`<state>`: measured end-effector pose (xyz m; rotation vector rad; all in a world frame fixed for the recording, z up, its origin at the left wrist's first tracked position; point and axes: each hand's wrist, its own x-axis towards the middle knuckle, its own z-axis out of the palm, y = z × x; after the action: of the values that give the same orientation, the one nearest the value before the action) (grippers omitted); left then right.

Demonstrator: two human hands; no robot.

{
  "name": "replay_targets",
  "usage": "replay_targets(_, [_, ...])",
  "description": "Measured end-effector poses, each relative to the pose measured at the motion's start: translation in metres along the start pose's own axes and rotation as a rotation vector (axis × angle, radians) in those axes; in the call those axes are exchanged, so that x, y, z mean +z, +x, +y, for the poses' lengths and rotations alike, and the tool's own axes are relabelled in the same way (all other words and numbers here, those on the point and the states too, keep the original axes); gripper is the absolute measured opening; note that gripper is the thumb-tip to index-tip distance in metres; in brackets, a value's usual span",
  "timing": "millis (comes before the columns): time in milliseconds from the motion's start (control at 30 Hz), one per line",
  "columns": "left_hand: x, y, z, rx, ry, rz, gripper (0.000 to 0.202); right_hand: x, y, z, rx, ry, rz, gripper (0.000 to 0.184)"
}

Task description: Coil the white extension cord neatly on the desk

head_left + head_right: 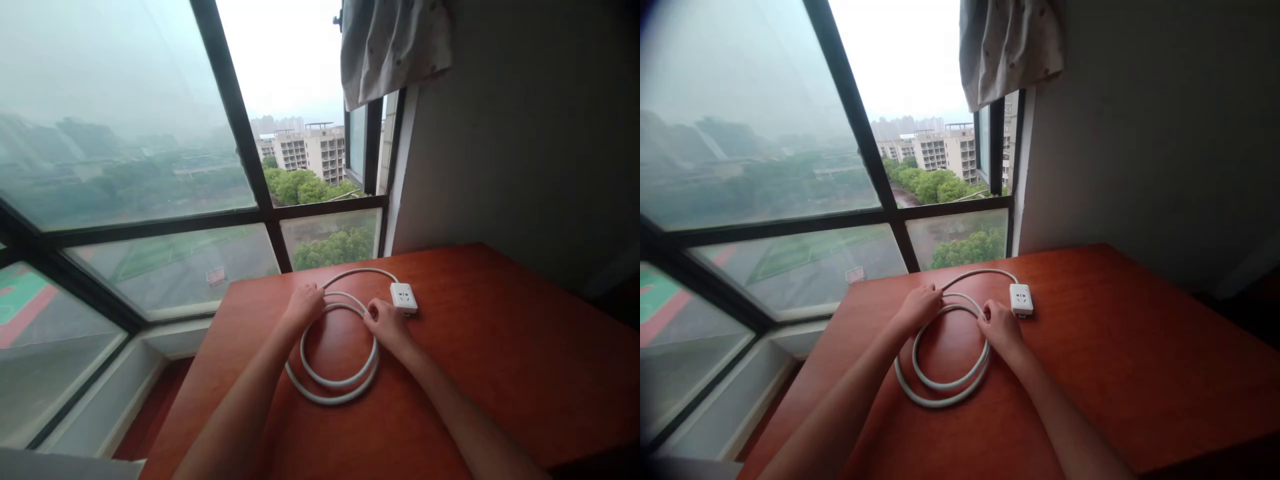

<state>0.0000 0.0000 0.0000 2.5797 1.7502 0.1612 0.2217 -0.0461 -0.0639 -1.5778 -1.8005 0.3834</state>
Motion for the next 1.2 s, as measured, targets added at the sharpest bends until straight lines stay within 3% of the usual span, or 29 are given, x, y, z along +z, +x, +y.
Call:
replay_targets(100, [-0.008,-0.002,-0.002,0.007,-0.048,0.046,0.018,-0.003,0.002,-0.003,0.095,0.243,0.070,0.011])
replay_targets(167, [-0.015,-0.004,-0.005,0.025,-0.193,0.083,0.020,-0.007,0.003,-0.005,0.128,0.417,0.079,0.018])
replay_targets(267, [-0.024,-0.008,-0.007,-0.001,-0.625,0.073,0.026,-0.011,0.003,-0.010,0.160,0.633,0.031,0.028])
replay_targets(367, [-0.029,-0.014,-0.007,-0.154,-1.177,0.079,0.023,-0.014,0.003,-0.016,0.181,0.780,-0.062,0.034])
replay_targets(500, [-0.028,-0.024,-0.003,-0.398,-1.751,0.336,0.022,-0.014,-0.002,-0.024,0.201,0.905,-0.222,0.037])
replay_targets(600, [-0.022,-0.031,0.005,-0.556,-2.005,0.626,0.018,-0.011,-0.006,-0.031,0.197,0.999,-0.374,0.039])
replay_targets(667, [-0.016,-0.038,0.012,-0.635,-2.122,0.725,0.018,-0.008,-0.008,-0.033,0.189,1.018,-0.444,0.040])
replay_targets(700, [-0.014,-0.041,0.015,-0.664,-2.171,0.713,0.020,-0.008,-0.009,-0.034,0.188,1.018,-0.457,0.040])
replay_targets(767, [-0.010,-0.048,0.022,-0.706,-2.252,0.582,0.024,-0.007,-0.009,-0.035,0.198,1.019,-0.436,0.038])
replay_targets(900, [-0.005,-0.060,0.031,-0.784,-2.257,0.296,0.012,-0.013,-0.006,-0.032,0.228,1.034,-0.260,0.036])
replay_targets(1033, [0.006,-0.068,0.042,-0.830,-2.159,0.315,0.014,-0.021,-0.002,-0.028,0.289,1.082,-0.122,0.036])
replay_targets(1200, [0.022,-0.079,0.057,-0.949,-2.130,0.312,0.021,-0.025,-0.001,-0.028,0.394,1.275,-0.106,0.033])
